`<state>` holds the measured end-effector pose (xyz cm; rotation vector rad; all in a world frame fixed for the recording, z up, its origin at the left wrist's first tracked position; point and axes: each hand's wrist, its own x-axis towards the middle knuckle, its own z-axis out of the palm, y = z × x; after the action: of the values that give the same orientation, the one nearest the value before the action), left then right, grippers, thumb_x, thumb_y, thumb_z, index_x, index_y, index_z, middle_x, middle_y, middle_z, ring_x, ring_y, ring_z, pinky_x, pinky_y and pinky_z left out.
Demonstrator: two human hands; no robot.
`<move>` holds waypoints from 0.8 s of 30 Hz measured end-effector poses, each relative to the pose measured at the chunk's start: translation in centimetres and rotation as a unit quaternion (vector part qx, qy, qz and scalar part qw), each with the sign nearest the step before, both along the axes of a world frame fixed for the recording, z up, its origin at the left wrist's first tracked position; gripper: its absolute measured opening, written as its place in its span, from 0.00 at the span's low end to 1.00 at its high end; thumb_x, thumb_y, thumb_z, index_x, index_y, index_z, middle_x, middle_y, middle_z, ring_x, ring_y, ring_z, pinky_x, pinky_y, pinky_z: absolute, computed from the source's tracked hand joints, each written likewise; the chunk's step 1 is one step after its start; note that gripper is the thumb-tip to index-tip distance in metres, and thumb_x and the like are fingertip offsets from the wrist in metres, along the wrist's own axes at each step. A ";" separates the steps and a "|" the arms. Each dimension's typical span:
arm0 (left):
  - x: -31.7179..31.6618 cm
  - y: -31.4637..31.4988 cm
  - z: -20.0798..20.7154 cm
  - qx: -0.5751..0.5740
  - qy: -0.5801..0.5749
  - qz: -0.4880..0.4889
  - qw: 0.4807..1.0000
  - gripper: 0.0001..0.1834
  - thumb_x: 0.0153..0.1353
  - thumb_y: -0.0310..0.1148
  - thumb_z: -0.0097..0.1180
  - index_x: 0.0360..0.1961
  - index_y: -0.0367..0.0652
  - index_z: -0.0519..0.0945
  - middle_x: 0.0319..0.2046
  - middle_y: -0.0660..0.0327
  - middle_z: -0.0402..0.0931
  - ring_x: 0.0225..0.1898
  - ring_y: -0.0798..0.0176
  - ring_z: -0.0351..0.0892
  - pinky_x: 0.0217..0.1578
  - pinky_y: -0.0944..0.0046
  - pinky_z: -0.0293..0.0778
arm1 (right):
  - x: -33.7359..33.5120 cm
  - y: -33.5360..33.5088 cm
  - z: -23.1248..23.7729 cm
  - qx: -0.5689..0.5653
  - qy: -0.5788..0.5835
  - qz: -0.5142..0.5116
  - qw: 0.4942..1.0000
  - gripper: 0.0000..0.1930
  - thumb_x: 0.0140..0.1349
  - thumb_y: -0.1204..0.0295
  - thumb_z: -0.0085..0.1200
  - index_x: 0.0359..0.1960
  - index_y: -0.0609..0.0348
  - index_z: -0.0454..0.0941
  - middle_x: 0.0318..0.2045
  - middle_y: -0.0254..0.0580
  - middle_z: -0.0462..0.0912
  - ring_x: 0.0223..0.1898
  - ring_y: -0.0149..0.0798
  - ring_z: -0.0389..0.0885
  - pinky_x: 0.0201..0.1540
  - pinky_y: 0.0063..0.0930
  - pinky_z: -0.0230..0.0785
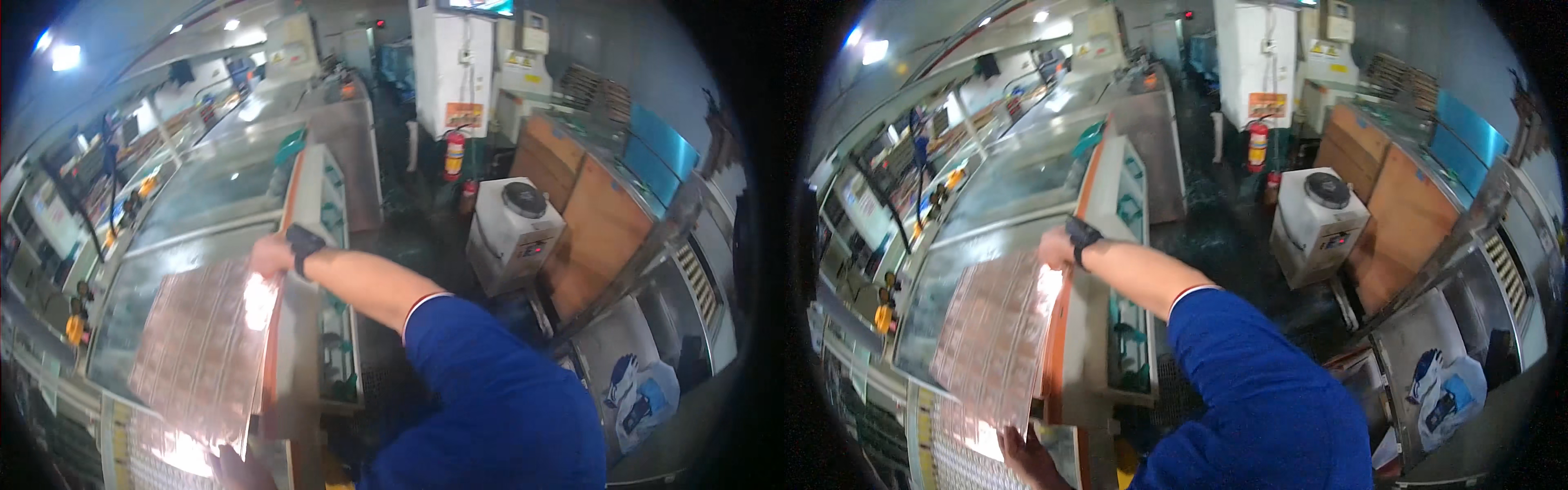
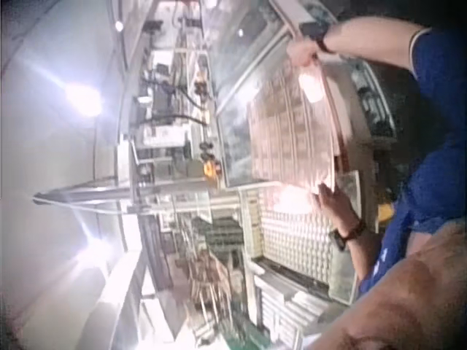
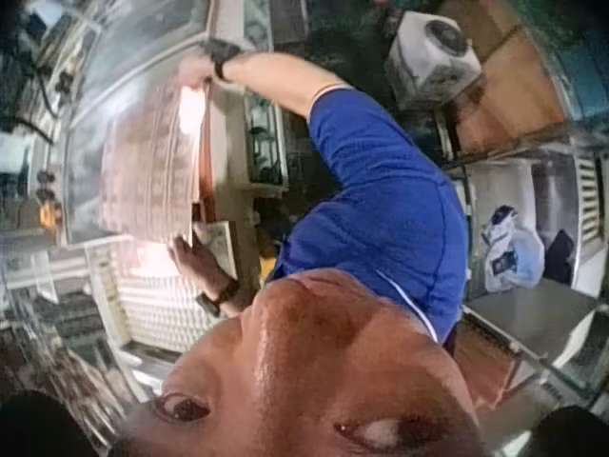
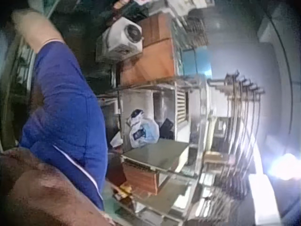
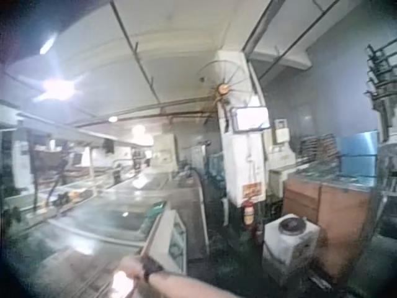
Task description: The recorder picks up large copper panels from one machine and loads them onto a conveyor system.
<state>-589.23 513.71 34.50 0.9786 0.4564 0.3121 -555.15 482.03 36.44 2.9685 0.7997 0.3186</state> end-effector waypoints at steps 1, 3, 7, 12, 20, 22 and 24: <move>0.0 1.7 -1.7 0.271 -0.029 -0.035 0.962 0.20 0.70 0.33 0.50 0.56 0.29 0.71 0.42 0.51 0.79 0.43 0.54 0.77 0.51 0.53 0.74 | -2.0 1.7 1.8 0.008 0.043 -0.024 0.999 0.10 0.43 0.70 0.58 0.29 0.56 0.86 0.30 0.51 0.85 0.36 0.55 0.85 0.34 0.48 0.77; 0.3 4.1 -4.6 0.520 -0.076 -0.084 0.847 0.19 0.69 0.31 0.51 0.54 0.27 0.71 0.41 0.51 0.78 0.43 0.54 0.77 0.49 0.54 0.75 | -3.2 1.1 2.6 -0.009 0.071 -0.078 0.994 0.12 0.43 0.68 0.58 0.31 0.51 0.87 0.31 0.46 0.86 0.36 0.51 0.86 0.33 0.48 0.77; 0.2 2.1 -1.8 0.091 -0.067 -0.058 0.992 0.15 0.68 0.29 0.51 0.51 0.30 0.73 0.41 0.51 0.76 0.42 0.52 0.75 0.44 0.54 0.75 | -4.5 0.9 3.8 -0.013 0.101 -0.071 0.992 0.13 0.41 0.72 0.57 0.32 0.53 0.87 0.31 0.47 0.86 0.35 0.52 0.85 0.33 0.50 0.76; 0.9 3.5 -2.1 -0.076 -0.082 -0.063 0.992 0.13 0.68 0.29 0.51 0.50 0.33 0.74 0.41 0.52 0.76 0.41 0.53 0.74 0.44 0.53 0.74 | -2.6 -0.2 2.1 0.056 0.094 -0.120 0.987 0.11 0.42 0.69 0.56 0.28 0.54 0.87 0.31 0.50 0.85 0.35 0.53 0.84 0.34 0.48 0.75; 3.4 10.2 -11.3 0.382 -0.114 -0.054 0.916 0.26 0.65 0.39 0.56 0.60 0.36 0.71 0.60 0.49 0.69 0.63 0.48 0.64 0.61 0.51 0.63 | -4.6 0.4 3.7 0.063 0.106 -0.136 0.983 0.09 0.41 0.68 0.54 0.21 0.52 0.86 0.29 0.52 0.85 0.35 0.54 0.84 0.35 0.47 0.75; 1.3 7.9 -6.9 0.167 -0.085 -0.028 0.982 0.24 0.65 0.36 0.55 0.59 0.35 0.72 0.60 0.48 0.68 0.62 0.47 0.65 0.61 0.50 0.65 | -5.0 0.9 3.8 0.088 0.110 -0.148 0.979 0.09 0.40 0.69 0.54 0.22 0.53 0.86 0.29 0.53 0.85 0.37 0.54 0.84 0.37 0.47 0.75; 0.7 6.1 -3.9 -0.051 -0.052 0.021 0.997 0.22 0.66 0.33 0.53 0.58 0.35 0.72 0.60 0.46 0.68 0.62 0.46 0.67 0.60 0.49 0.68 | -3.3 1.4 1.9 -0.018 0.022 -0.069 0.997 0.10 0.46 0.67 0.53 0.25 0.53 0.86 0.28 0.51 0.85 0.36 0.54 0.85 0.34 0.48 0.76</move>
<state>-588.49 519.83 30.56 0.8493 0.3940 0.3715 -558.40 483.38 38.29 2.9869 0.5923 0.2303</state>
